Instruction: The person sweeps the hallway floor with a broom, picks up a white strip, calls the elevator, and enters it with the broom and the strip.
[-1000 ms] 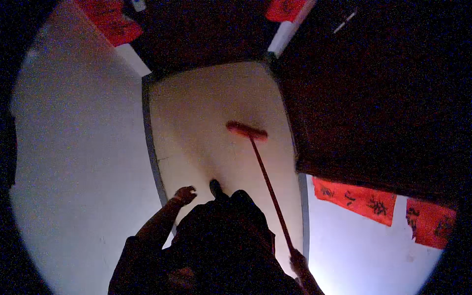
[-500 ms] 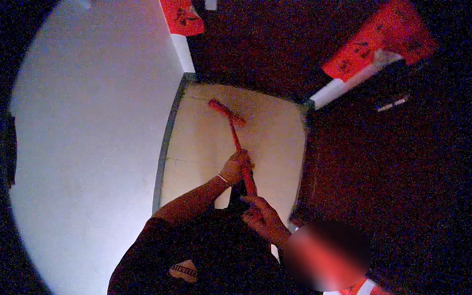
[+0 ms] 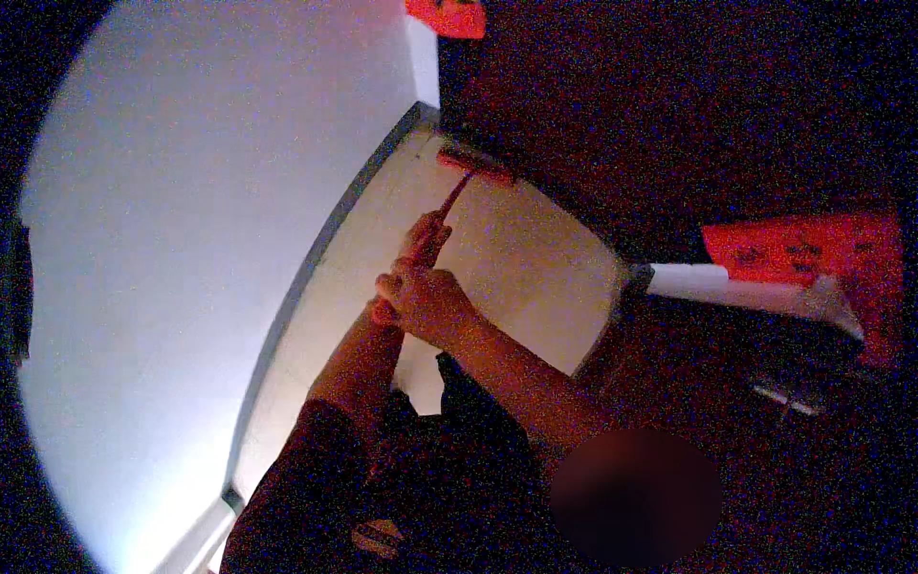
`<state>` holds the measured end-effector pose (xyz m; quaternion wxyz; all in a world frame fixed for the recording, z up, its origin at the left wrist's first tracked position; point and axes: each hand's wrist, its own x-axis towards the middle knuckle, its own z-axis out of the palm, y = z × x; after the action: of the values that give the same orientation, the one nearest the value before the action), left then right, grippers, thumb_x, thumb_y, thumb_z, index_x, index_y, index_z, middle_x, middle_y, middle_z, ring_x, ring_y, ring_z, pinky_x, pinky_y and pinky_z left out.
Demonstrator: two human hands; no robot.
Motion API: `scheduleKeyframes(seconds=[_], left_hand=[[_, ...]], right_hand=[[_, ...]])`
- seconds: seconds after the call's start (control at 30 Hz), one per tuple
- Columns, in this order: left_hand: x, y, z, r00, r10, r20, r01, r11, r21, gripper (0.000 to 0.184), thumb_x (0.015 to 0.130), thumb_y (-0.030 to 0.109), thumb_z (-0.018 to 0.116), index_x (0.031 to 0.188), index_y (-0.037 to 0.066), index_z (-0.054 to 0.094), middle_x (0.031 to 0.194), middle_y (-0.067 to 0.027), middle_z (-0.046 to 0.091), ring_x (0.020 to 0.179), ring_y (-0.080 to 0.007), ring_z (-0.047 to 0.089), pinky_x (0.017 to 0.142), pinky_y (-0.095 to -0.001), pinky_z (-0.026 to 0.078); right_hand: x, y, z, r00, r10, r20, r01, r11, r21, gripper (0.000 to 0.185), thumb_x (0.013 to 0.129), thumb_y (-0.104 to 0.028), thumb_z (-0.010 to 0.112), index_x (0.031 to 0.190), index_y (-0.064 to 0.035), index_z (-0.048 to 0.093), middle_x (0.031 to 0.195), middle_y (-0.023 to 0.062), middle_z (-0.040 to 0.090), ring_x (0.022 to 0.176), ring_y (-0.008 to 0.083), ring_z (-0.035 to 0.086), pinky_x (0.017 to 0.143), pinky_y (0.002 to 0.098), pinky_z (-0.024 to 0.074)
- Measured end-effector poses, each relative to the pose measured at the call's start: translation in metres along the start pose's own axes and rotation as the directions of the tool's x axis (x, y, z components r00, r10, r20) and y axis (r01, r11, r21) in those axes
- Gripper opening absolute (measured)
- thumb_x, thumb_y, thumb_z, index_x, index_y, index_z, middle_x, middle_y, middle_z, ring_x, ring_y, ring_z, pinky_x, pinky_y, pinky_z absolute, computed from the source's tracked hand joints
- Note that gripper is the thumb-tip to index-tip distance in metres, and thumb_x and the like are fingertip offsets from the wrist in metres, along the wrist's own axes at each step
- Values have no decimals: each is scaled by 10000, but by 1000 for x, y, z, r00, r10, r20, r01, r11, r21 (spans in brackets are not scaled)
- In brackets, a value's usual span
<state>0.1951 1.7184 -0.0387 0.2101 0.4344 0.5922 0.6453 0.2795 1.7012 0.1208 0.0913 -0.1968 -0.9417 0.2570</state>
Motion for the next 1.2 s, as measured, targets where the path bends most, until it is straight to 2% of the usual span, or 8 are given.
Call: scheduleKeyframes(seconds=[0.2, 0.43, 0.5, 0.6, 0.7, 0.87, 0.97, 1.2], left_hand=[[-56, 50, -96, 891, -417, 182, 359, 890, 279, 145, 748, 94, 618, 723, 0, 510, 670, -92, 453, 598, -181, 435, 537, -329, 350], [-169, 171, -265, 987, -161, 0, 152, 933, 326, 184, 716, 58, 590, 611, 13, 446, 584, -34, 436, 547, -155, 419, 537, -314, 356], [-201, 202, -285, 724, -689, -50, 675, 691, 258, 168, 689, 45, 587, 609, 15, 442, 558, -41, 433, 538, -163, 424, 578, -315, 391], [-307, 179, -264, 773, -630, -75, 632, 775, 5, 168, 658, 161, 635, 703, 20, 556, 649, -87, 552, 630, -209, 541, 649, -330, 438], [-353, 174, -259, 804, -595, -5, 481, 644, 595, 265, 661, 273, 619, 777, 35, 611, 763, -184, 602, 745, -334, 591, 661, -395, 458], [-298, 224, -277, 655, -726, -209, 655, 408, 635, 269, 701, 265, 634, 874, 60, 627, 829, -160, 623, 784, -328, 603, 709, -407, 468], [-265, 208, -259, 912, -391, -124, 383, 703, 600, 302, 710, 320, 631, 831, 44, 612, 817, -168, 615, 762, -347, 595, 698, -401, 468], [-152, 200, -259, 947, -254, -196, 310, 882, 354, 235, 705, 280, 608, 763, 53, 589, 792, -179, 604, 780, -368, 572, 670, -436, 447]], right_hand=[[4, -74, -3, 973, -230, 1, 226, 957, 180, 392, 600, -279, 724, 925, -163, 539, 878, 72, 531, 627, 287, 589, 506, 384, 485], [10, -228, 31, 961, -278, 5, 212, 742, 636, 330, 619, -169, 707, 901, -135, 538, 844, 90, 518, 621, 295, 580, 527, 383, 497], [-1, -253, 31, 940, -342, 3, 261, 724, 639, 296, 646, -186, 707, 876, -123, 532, 808, 97, 514, 604, 294, 571, 529, 379, 486], [-60, -251, 17, 934, -357, 15, 221, 609, 762, 218, 696, -174, 698, 807, -104, 525, 748, 92, 526, 648, 296, 568, 554, 376, 470], [-90, -220, 50, 918, -391, 72, 192, 595, 780, 169, 743, -152, 666, 849, -79, 556, 772, 93, 553, 624, 237, 591, 568, 324, 478], [-70, -251, 35, 912, -249, 327, -140, 559, 817, 114, 828, -127, 569, 860, -17, 571, 770, 61, 556, 580, 119, 581, 533, 253, 490], [-61, -263, -17, 918, -339, 205, 84, 671, 737, 68, 829, -53, 526, 837, 4, 563, 788, 77, 556, 574, 112, 575, 514, 216, 492], [1, -301, -32, 897, -417, 147, 307, 827, 472, 44, 791, -14, 572, 797, 17, 542, 776, 71, 539, 591, 111, 562, 475, 221, 453]])
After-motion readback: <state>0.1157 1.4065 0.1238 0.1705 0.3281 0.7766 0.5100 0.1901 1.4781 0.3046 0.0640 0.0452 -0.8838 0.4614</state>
